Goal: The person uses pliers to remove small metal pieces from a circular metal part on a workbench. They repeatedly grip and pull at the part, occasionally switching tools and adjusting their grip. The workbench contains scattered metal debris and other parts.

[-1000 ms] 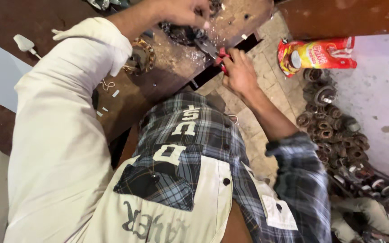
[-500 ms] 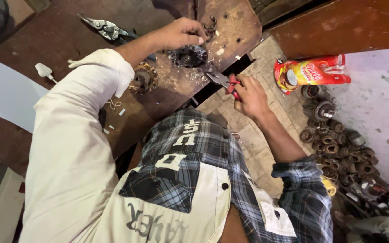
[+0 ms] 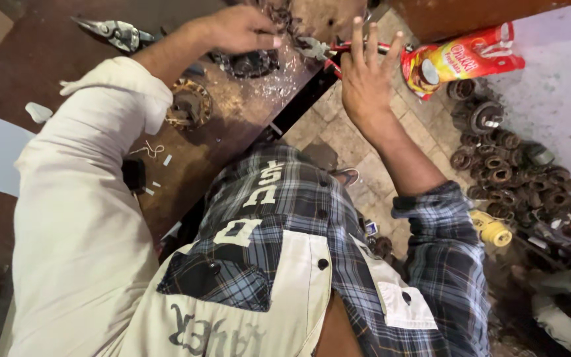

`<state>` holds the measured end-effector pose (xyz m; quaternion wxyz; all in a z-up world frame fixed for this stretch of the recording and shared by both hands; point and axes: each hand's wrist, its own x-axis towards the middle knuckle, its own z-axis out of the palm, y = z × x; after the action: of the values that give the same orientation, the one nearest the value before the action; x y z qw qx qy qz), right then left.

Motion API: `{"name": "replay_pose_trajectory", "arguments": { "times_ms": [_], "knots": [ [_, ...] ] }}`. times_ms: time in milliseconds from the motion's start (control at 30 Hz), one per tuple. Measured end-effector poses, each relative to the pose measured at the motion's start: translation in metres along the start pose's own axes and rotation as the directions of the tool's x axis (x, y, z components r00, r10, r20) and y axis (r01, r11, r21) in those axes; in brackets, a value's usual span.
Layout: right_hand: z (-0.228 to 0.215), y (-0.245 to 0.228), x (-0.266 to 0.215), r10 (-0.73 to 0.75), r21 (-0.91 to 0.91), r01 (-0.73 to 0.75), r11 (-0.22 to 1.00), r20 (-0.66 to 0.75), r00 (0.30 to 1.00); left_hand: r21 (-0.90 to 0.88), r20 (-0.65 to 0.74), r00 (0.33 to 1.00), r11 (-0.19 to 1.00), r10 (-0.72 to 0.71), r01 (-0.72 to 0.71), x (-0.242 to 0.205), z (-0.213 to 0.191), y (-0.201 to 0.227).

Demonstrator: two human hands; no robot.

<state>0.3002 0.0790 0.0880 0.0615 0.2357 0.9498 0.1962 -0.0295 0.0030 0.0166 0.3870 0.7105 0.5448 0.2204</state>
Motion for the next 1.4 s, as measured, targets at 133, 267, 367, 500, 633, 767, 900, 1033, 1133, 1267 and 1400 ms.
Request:
{"name": "replay_pose_trajectory", "arguments": {
  "times_ms": [133, 267, 367, 500, 633, 767, 900, 1033, 1133, 1267, 1400],
  "knots": [
    [-0.038, -0.001, -0.018, -0.002, 0.259, -0.008, 0.966, 0.04, 0.999, -0.095, -0.081, 0.997, 0.995, -0.001, -0.007, -0.007, 0.0, -0.001],
    [-0.06, -0.011, -0.022, -0.004, 0.422, -0.02, 0.906, 0.056, 0.998, -0.056, -0.16, 0.987, 0.998, -0.01, 0.001, -0.01, 0.006, 0.005],
    [-0.065, -0.019, -0.024, -0.024, 0.413, -0.01, 0.911, 0.075, 0.997, -0.037, -0.148, 0.987, 0.998, -0.063, 0.058, -0.01, 0.01, 0.009],
    [-0.076, -0.025, -0.021, -0.017, 0.325, 0.012, 0.946, 0.014, 1.0, 0.114, -0.233, 0.965, 0.989, 0.12, -0.095, -0.009, 0.008, 0.013],
    [-0.092, -0.018, -0.013, -0.134, 0.374, 0.08, 0.924, 0.119, 0.984, 0.11, -0.165, 0.985, 0.993, 0.048, -0.03, -0.001, 0.013, 0.021],
    [-0.097, -0.005, -0.003, -0.201, 0.433, 0.191, 0.881, -0.023, 0.979, -0.038, -0.023, 0.997, 0.997, 0.069, -0.07, 0.005, 0.014, 0.023],
    [-0.078, -0.012, 0.002, -0.15, 0.437, 0.102, 0.894, 0.076, 0.986, 0.091, -0.002, 1.0, 0.996, 0.0, 0.001, 0.003, 0.005, 0.016],
    [-0.039, -0.01, -0.001, -0.339, 0.811, -0.558, 0.178, 0.583, 0.739, 0.083, 0.011, 0.999, 0.996, 0.03, -0.031, 0.01, 0.011, 0.013],
    [-0.016, -0.026, -0.002, -0.261, 0.862, -0.46, 0.216, 0.504, 0.823, 0.11, -0.042, 0.996, 0.991, 0.08, -0.075, 0.007, 0.004, 0.007],
    [0.001, -0.042, -0.015, -0.159, 0.753, 0.181, 0.632, -0.103, 0.982, -0.016, -0.153, 0.981, 0.993, 0.116, -0.12, -0.002, 0.007, 0.003],
    [0.0, -0.034, -0.016, -0.157, 0.609, 0.278, 0.743, -0.245, 0.957, -0.23, -0.204, 0.979, 0.972, -0.003, -0.045, -0.016, -0.001, -0.004]
  ]
}}
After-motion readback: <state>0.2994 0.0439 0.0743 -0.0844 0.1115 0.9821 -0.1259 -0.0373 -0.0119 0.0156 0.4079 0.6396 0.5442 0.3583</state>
